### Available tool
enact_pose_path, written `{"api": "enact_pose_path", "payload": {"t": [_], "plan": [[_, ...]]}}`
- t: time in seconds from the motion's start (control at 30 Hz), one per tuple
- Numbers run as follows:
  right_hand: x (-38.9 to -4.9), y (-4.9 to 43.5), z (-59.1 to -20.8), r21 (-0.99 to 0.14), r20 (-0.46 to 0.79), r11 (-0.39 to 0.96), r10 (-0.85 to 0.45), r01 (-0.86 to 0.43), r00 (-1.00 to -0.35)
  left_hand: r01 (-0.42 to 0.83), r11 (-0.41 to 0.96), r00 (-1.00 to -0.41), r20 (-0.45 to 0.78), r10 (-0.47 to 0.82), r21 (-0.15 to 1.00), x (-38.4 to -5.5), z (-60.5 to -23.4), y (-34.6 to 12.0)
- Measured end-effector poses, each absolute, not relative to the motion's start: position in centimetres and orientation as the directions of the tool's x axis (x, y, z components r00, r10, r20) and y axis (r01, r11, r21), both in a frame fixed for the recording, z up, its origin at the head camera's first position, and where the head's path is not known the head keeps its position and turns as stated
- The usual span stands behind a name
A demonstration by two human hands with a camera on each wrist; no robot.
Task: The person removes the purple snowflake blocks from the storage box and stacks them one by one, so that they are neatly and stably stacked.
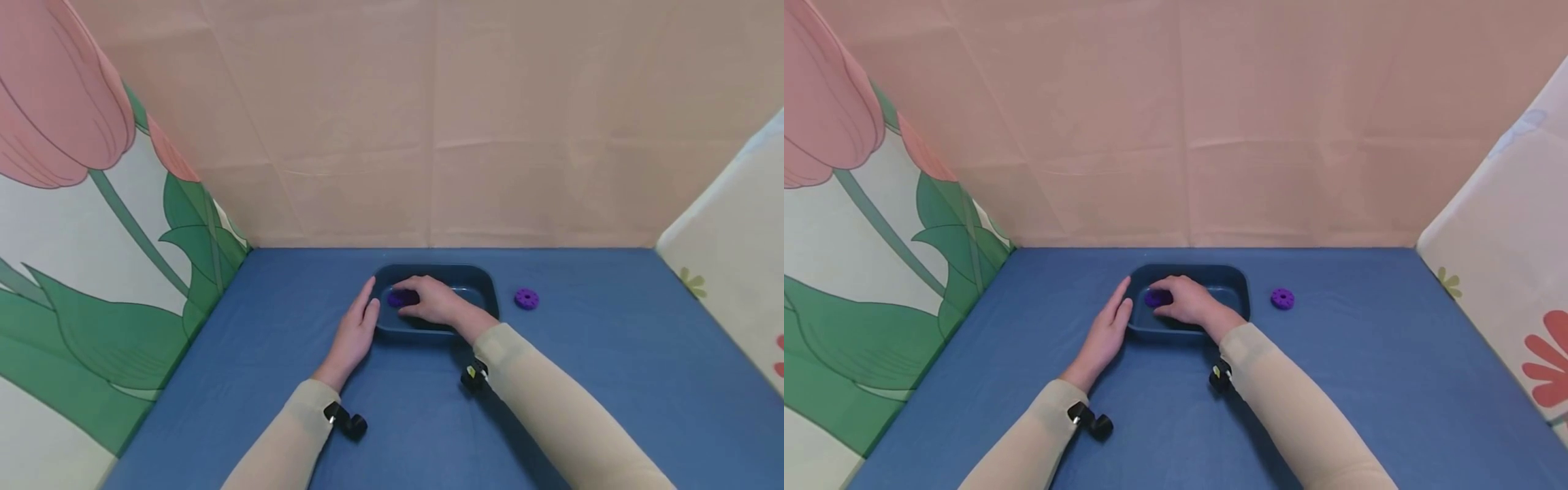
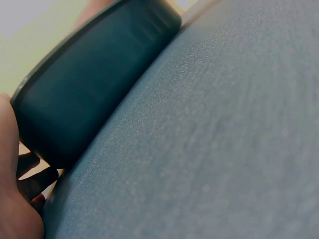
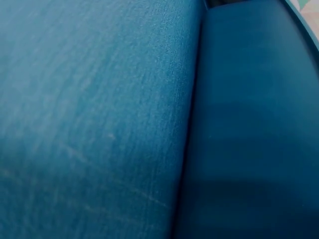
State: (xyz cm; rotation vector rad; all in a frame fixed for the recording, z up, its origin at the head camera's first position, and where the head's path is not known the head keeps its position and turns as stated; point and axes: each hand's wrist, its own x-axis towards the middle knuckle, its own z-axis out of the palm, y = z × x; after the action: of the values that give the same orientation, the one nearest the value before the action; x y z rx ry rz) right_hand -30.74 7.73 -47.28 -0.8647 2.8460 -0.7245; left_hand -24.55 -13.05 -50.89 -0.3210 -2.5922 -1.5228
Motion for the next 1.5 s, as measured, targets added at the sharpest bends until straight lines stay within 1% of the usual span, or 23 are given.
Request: {"api": "enact_pose_path", "payload": {"t": [0.2,0.4,0.87,1.2,1.5], "plan": [[-30.71,7.67,-47.17,-0.447,0.070,0.731,-0.547,-0.516,-0.834,0.259,0.463,-0.966,0.222,0.134,0.848,-24.59,-50.83,-13.13],[-30.61,7.61,-47.07,-0.432,0.073,0.735,-0.550,-0.523,-0.832,0.249,0.471,-0.969,0.213,0.129,0.846,-24.57,-50.85,-13.09],[-30.83,7.54,-47.50,-0.347,0.076,0.774,-0.539,-0.529,-0.839,0.245,0.467,-0.970,0.211,0.124,0.850,-24.84,-51.02,-12.96],[-30.55,7.40,-47.36,-0.366,0.095,0.769,-0.529,-0.524,-0.843,0.246,0.472,-0.969,0.213,0.123,0.847,-24.90,-51.06,-12.96],[-30.61,7.46,-47.39,-0.363,0.080,0.787,-0.507,-0.499,-0.858,0.243,0.473,-0.970,0.204,0.133,0.847,-24.96,-51.04,-12.96]]}}
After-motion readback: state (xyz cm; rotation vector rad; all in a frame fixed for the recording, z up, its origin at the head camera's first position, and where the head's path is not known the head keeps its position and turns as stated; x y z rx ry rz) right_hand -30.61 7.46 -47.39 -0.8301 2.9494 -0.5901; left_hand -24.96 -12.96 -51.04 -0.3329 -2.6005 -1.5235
